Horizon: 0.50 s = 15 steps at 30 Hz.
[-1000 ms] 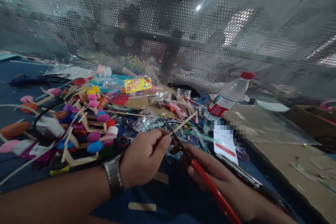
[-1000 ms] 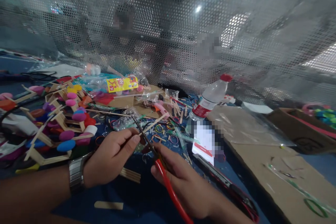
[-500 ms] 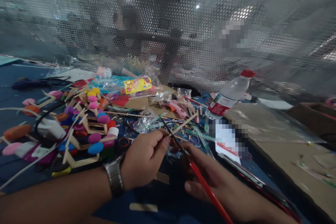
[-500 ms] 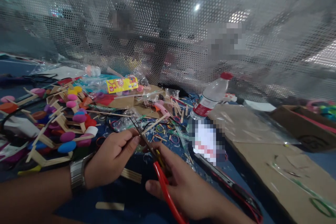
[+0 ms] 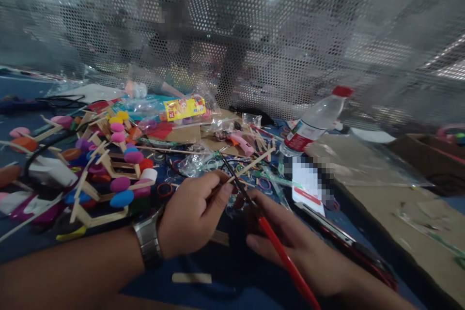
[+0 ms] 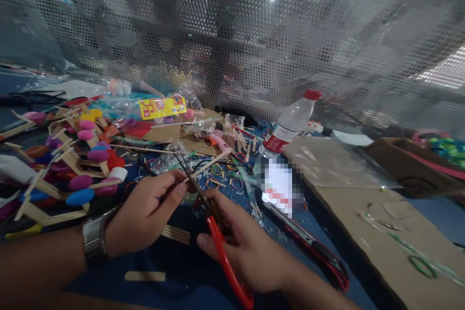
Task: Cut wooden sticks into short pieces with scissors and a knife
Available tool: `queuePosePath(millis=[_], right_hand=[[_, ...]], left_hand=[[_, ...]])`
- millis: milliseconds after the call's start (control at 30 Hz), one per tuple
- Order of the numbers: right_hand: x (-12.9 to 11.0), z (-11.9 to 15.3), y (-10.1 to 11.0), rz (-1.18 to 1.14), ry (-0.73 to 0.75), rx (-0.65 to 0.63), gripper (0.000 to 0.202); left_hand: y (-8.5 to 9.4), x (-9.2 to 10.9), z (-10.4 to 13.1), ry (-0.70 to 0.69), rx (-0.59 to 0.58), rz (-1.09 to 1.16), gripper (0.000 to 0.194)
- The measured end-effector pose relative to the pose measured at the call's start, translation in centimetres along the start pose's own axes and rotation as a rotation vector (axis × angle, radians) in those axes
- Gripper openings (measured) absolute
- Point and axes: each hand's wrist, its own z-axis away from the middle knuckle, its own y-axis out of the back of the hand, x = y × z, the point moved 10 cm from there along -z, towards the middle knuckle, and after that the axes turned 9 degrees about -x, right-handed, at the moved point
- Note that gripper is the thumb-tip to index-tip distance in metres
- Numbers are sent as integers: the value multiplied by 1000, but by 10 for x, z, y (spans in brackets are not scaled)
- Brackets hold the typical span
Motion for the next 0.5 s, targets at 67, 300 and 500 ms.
queuePosePath(millis=[67,300,500], right_hand=[[1,1,1,-25,-1,9,55],[2,3,2,-40,15,11,52],[18,10,8,9,-68,36,56]], left_hand=[[0,1,0,-10,3,-32,27],[-1,3,1,-35,0,-76,27],[-1,6,1,-58,11,-105,25]])
